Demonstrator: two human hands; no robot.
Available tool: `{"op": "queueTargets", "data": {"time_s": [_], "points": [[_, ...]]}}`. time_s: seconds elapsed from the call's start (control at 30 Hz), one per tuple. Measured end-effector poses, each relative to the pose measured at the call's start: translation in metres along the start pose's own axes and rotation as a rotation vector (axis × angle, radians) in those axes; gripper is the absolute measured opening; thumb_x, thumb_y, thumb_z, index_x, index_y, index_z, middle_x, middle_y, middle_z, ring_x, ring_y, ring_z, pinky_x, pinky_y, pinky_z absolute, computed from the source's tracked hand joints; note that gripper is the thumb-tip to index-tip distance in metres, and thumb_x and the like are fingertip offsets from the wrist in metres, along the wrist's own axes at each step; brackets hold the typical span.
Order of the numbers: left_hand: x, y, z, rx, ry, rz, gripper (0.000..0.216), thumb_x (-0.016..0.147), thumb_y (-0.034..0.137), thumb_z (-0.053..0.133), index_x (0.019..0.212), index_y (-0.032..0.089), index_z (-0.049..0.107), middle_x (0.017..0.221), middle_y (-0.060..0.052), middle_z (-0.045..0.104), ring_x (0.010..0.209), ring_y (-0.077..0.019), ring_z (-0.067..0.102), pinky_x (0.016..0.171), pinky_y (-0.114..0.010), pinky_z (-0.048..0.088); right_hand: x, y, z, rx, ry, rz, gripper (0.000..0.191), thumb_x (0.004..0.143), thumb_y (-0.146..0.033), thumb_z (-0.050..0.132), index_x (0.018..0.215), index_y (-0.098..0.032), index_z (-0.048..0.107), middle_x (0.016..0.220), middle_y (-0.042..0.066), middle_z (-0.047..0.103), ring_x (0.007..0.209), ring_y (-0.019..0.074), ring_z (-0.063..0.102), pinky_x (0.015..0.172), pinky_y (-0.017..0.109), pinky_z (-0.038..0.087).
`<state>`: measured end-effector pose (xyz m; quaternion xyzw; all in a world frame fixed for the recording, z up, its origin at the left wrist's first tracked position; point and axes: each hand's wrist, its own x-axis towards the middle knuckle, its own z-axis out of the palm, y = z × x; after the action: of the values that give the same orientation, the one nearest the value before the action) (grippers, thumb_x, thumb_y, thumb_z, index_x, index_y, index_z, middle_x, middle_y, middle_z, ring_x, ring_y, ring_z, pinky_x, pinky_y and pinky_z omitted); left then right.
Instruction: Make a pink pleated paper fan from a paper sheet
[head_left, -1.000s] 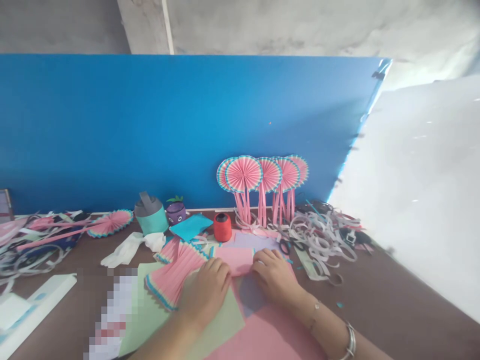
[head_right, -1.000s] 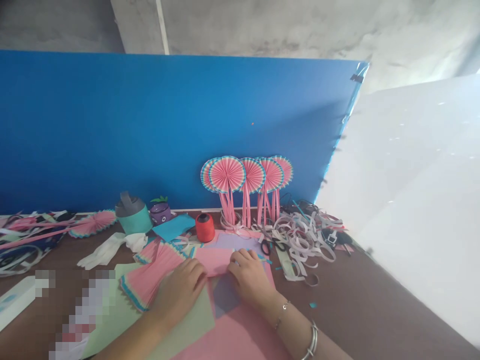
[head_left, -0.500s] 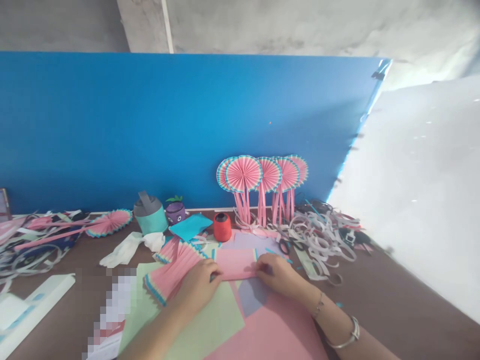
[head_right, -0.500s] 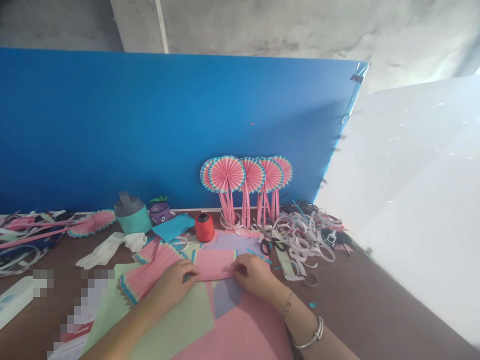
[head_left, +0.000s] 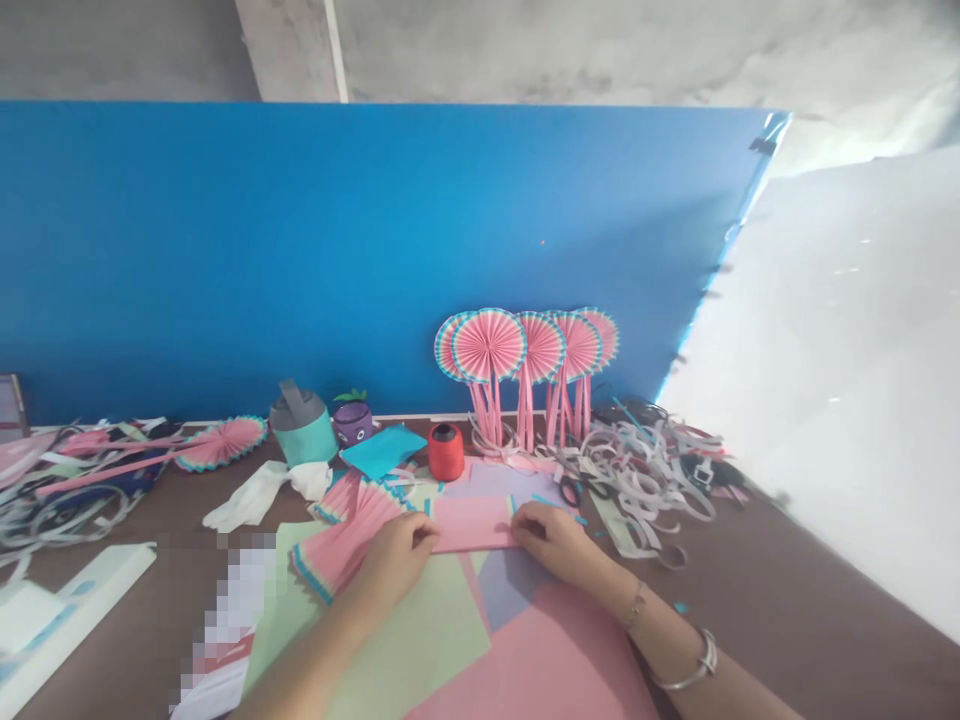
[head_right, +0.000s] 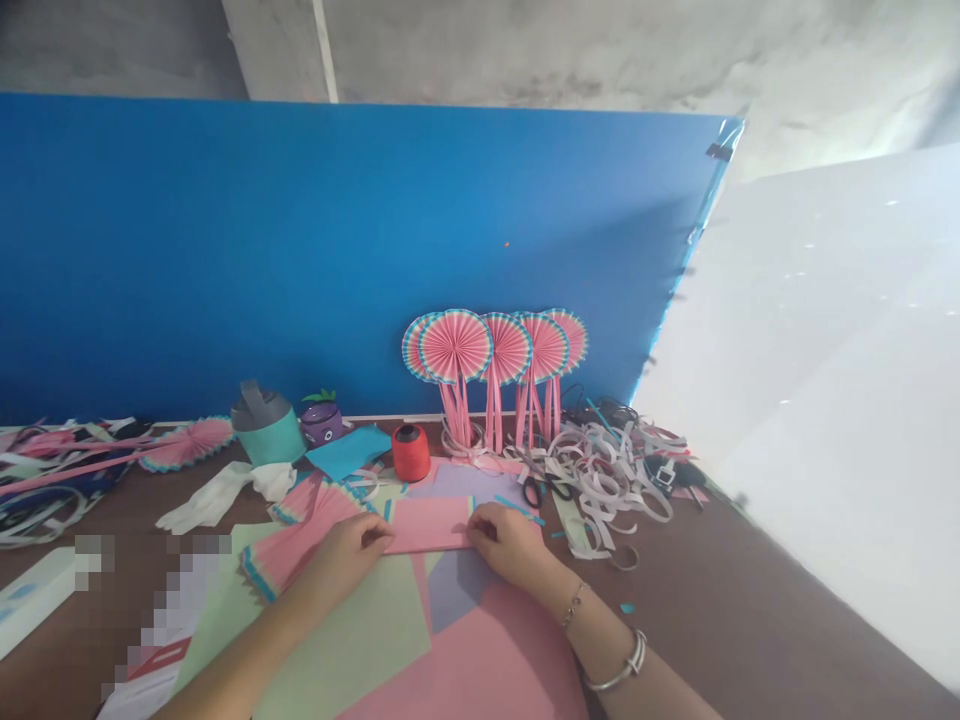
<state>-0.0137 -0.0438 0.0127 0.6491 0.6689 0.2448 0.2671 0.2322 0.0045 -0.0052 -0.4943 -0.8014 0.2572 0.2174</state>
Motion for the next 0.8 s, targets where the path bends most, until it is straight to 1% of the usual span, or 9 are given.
{"op": "queueTargets", "data": {"time_s": [0.13,0.43,0.8], "points": [[0.003,-0.0022,0.0032,0.033,0.015,0.002,0.013,0.08,0.014,0.054,0.076,0.016,0.066,0.084,-0.003,0.069,0.079,-0.0153,0.062,0.069,-0.023,0.04,0.0003,-0.0046,0.0004,-0.033,0.012,0.041,0.015,0.078,-0.016,0.05,0.076,-0.016,0.065,0.072,0.003,0.063,0.066,0.015,0.054,0.059,0.024,0.034],[0.0042,-0.0009,0.0042,0.077,0.011,0.008,0.014,0.081,0.01,0.054,0.077,0.016,0.066,0.084,-0.004,0.068,0.081,-0.0155,0.061,0.071,-0.023,0.04,0.0013,-0.0046,0.0036,-0.074,0.031,0.038,0.014,0.077,-0.013,0.051,0.075,-0.016,0.064,0.072,0.002,0.063,0.065,0.0141,0.053,0.059,0.023,0.033],[0.0035,-0.0073,0.0089,0.114,0.009,0.076,0.016,0.082,0.009,0.051,0.076,0.017,0.064,0.085,-0.004,0.065,0.085,-0.0165,0.06,0.075,-0.025,0.04,0.001,-0.0074,0.0042,-0.113,0.024,0.063,0.014,0.078,-0.013,0.052,0.077,-0.016,0.066,0.076,0.003,0.064,0.068,0.0148,0.055,0.061,0.023,0.034]]}}
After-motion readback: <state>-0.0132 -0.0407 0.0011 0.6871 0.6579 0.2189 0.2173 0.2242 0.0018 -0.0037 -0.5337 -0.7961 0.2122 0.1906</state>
